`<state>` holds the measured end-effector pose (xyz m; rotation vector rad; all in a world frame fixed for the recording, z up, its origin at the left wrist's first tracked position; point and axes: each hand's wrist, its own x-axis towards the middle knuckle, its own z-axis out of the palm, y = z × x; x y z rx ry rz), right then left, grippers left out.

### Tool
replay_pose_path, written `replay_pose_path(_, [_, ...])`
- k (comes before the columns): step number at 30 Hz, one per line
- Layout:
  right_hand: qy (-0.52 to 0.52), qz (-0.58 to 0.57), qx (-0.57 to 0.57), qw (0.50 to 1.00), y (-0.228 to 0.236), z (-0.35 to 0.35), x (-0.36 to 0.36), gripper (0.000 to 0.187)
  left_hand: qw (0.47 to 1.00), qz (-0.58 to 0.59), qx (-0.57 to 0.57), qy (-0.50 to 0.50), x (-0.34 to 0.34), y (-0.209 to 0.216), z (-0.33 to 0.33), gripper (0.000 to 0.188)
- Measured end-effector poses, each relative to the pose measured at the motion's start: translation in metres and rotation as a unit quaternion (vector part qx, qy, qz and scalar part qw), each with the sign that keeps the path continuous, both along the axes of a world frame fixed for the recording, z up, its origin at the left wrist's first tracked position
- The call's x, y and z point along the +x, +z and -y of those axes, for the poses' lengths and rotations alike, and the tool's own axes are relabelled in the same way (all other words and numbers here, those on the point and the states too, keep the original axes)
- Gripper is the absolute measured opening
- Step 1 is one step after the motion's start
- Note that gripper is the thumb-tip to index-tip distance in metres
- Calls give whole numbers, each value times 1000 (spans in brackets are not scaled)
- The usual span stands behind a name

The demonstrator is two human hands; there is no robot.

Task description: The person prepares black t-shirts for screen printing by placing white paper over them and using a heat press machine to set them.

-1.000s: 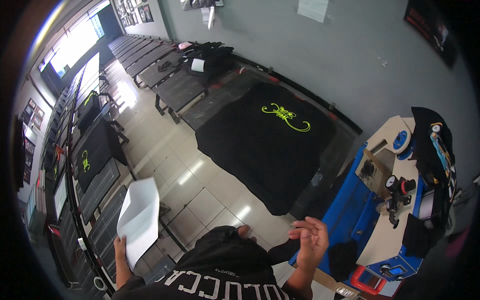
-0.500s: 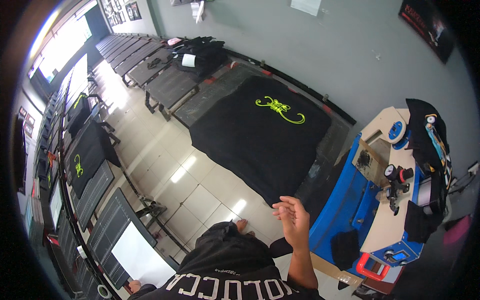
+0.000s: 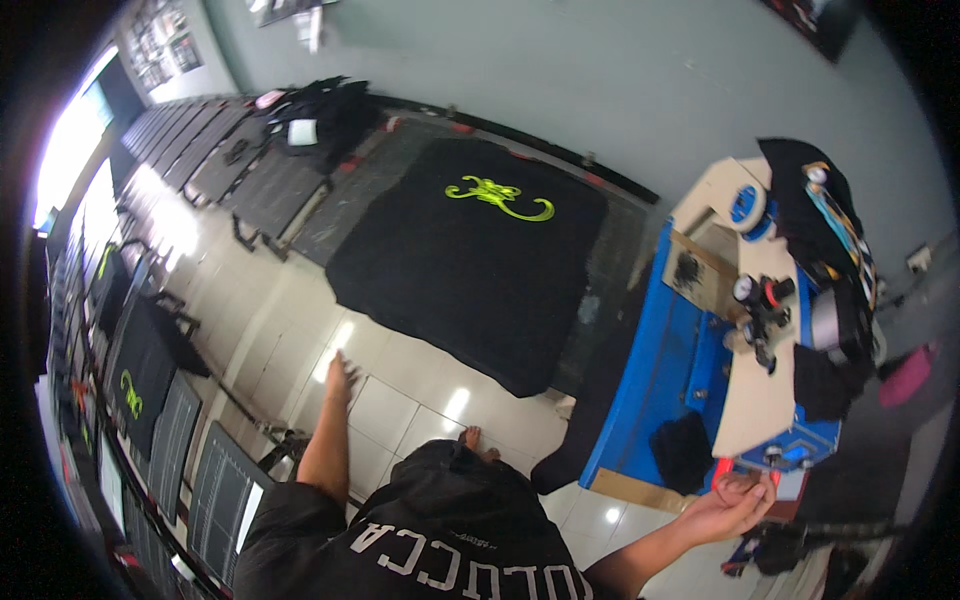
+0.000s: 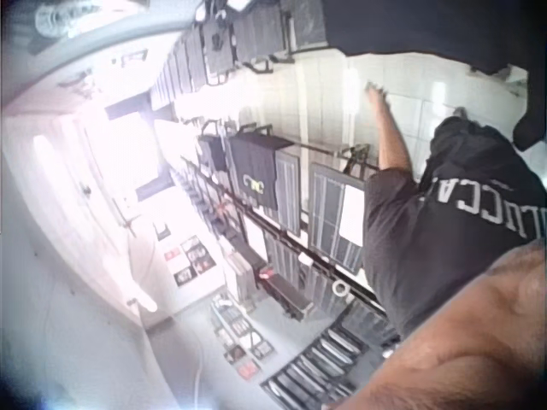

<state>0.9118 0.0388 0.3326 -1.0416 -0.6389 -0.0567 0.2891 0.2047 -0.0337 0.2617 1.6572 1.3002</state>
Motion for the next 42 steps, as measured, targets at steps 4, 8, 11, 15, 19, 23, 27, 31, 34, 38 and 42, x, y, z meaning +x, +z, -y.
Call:
replay_pose_path(4, [-159, -21, -17, 987, -4, 13, 28, 24, 954, 301, -1, -1, 171, -39, -96, 111])
replay_pose_path(8, [-286, 73, -179, 939, -32, 44, 77, 29, 892, 450, 48, -17, 293, -34, -92, 117])
replay_pose_path(11, [-216, 142, -277, 926, -47, 39, 85, 36, 856, 515, 52, 22, 300, -49, -80, 116])
replay_pose_path(15, [-242, 209, -321, 892, -66, 52, 100, 53, 878, 470, 40, 83, 276, -41, -79, 112])
replay_pose_path(19, [-236, 130, -233, 935, -65, 22, 85, 50, 885, 452, 98, 53, 166, -76, -77, 85])
replay_pose_path(23, [-262, 120, -224, 931, -71, 36, 89, 48, 877, 430, 215, -17, 144, -22, -69, 67])
replay_pose_path(27, [-259, 169, -226, 923, -85, 39, 103, 45, 874, 439, 209, -26, 116, -20, -50, 63])
replay_pose_path(31, [-304, 193, -245, 900, -72, 36, 91, 44, 841, 463, 268, -75, 105, -15, -48, 57])
replay_pose_path(34, [-268, 169, -230, 920, -71, 27, 83, 44, 837, 478, 239, -121, 85, -9, -42, 54])
replay_pose_path(38, [-291, 241, -207, 902, -65, 27, 85, 40, 871, 419, 221, -130, 85, -12, -49, 53])
replay_pose_path(42, [-259, 126, -232, 929, -51, 28, 71, 29, 876, 410, 166, -194, 88, -8, -49, 61])
